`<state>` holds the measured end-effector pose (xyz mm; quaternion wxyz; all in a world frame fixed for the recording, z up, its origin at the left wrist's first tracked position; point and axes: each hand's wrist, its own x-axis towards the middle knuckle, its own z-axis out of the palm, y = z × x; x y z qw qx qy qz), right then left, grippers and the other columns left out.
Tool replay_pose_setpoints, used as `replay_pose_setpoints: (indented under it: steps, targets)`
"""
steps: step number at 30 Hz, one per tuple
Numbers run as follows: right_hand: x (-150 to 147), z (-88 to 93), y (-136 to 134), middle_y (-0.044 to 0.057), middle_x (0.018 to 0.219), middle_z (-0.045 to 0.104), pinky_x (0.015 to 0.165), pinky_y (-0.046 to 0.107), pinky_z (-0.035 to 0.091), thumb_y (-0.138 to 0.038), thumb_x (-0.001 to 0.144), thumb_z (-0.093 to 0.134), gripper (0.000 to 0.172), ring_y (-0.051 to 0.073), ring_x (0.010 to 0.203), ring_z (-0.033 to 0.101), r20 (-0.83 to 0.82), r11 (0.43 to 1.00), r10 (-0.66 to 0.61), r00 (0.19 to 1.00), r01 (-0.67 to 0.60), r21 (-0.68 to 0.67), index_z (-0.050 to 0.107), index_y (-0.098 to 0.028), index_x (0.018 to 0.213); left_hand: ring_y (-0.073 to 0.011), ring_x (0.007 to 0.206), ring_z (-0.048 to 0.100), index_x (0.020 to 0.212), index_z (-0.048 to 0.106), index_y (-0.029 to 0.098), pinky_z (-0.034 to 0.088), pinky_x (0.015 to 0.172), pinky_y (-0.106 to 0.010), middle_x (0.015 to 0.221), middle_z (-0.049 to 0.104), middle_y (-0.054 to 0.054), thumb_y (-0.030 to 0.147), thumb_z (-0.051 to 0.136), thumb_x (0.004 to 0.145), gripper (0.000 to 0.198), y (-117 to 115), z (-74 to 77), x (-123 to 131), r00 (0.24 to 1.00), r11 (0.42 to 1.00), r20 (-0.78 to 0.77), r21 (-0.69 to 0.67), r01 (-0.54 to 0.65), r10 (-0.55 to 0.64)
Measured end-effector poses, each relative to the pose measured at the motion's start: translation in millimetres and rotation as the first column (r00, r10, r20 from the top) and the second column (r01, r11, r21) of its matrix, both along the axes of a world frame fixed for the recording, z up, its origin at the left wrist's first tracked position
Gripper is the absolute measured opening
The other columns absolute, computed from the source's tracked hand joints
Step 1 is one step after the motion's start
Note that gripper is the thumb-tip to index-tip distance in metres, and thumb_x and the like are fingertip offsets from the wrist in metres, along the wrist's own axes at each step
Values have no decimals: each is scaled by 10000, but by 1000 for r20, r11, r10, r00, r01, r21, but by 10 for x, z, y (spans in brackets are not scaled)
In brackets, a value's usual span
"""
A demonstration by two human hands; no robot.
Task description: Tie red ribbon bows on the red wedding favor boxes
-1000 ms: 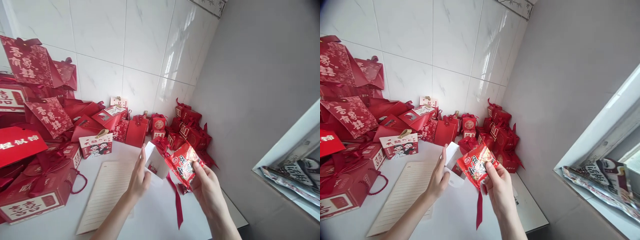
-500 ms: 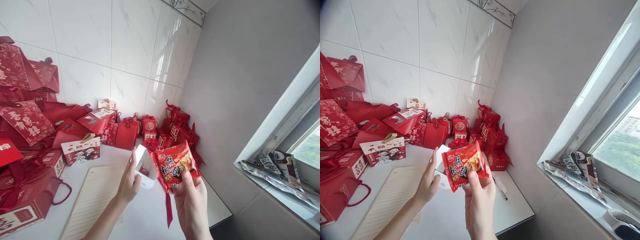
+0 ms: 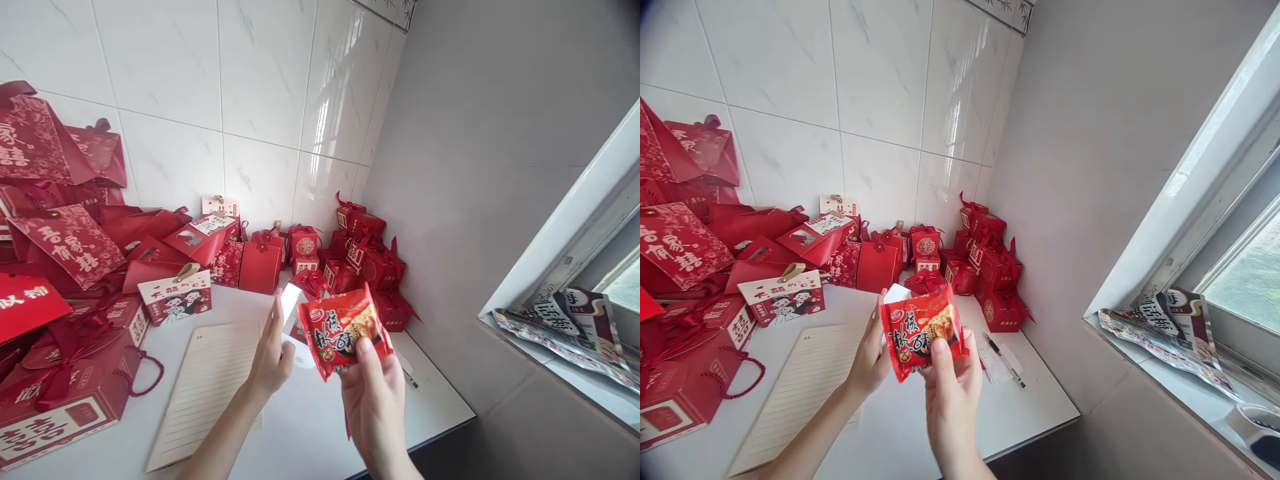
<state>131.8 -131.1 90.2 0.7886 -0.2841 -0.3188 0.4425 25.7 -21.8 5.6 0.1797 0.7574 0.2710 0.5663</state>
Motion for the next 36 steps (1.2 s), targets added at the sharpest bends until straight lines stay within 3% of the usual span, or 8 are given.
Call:
replay_pose_setpoints:
  steps: [4,6,9,14,18,21,25,36]
  targets:
    - [139,-95,284,-58,709,539,504,189,425,-349,806,631,223,86,585,505,140,989,135,981,-126,-71,448,-225,778,-255,1400,37,1451,-68,227,161,1142,-431,1539,37,-20,27,357,753,841,-12,-16,-2,998,998,0,25,62,-62]
    - [226,-132,396,-49,727,528,516,210,425,-391,812,601,237,108,620,513,174,986,124,977,-103,-127,427,-232,786,-255,1399,41,1453,-58,222,160,1142,-430,1538,44,-19,24,344,733,848,-18,-17,-8,995,995,-2,25,97,-97]
    - [339,-168,467,-43,727,491,533,229,415,-422,823,564,265,124,642,497,339,988,-66,939,109,-109,384,-237,763,-252,1400,42,1456,-35,209,152,1146,-423,1537,49,-14,28,330,711,849,-18,-12,-18,992,992,1,18,122,-123]
    - [463,-182,472,-15,791,488,690,289,435,-360,858,513,242,138,732,502,574,927,-361,735,351,134,346,-234,736,-263,1397,73,1461,22,183,145,1151,-431,1535,69,-18,50,334,696,837,7,-18,-42,986,984,18,68,163,-164]
    - [566,-212,469,35,958,531,749,311,446,-261,858,525,177,161,888,532,663,892,-452,596,302,336,371,-233,776,-268,1396,76,1461,60,179,160,1152,-421,1535,71,-19,51,348,694,829,23,-27,-77,982,976,22,116,184,-188]
    - [634,-254,438,39,931,529,695,302,474,-196,867,505,143,161,864,553,724,897,-438,534,202,394,378,-239,818,-270,1396,72,1460,66,162,172,1152,-407,1535,64,-21,54,353,694,825,28,-24,-88,979,964,-14,172,202,-203]
    - [690,-313,374,53,943,572,677,303,485,-130,864,488,139,165,853,588,802,877,-477,359,137,460,401,-237,851,-285,1391,89,1460,59,149,214,1140,-421,1534,62,-38,52,358,688,833,25,-22,-81,977,954,-69,210,214,-204]
    - [725,-282,290,39,881,618,636,279,468,-219,854,528,147,166,787,616,890,902,-413,194,225,369,403,-239,780,-328,1375,155,1461,74,167,254,1112,-474,1527,120,-59,71,377,704,821,3,16,-52,983,965,-55,187,182,-174]
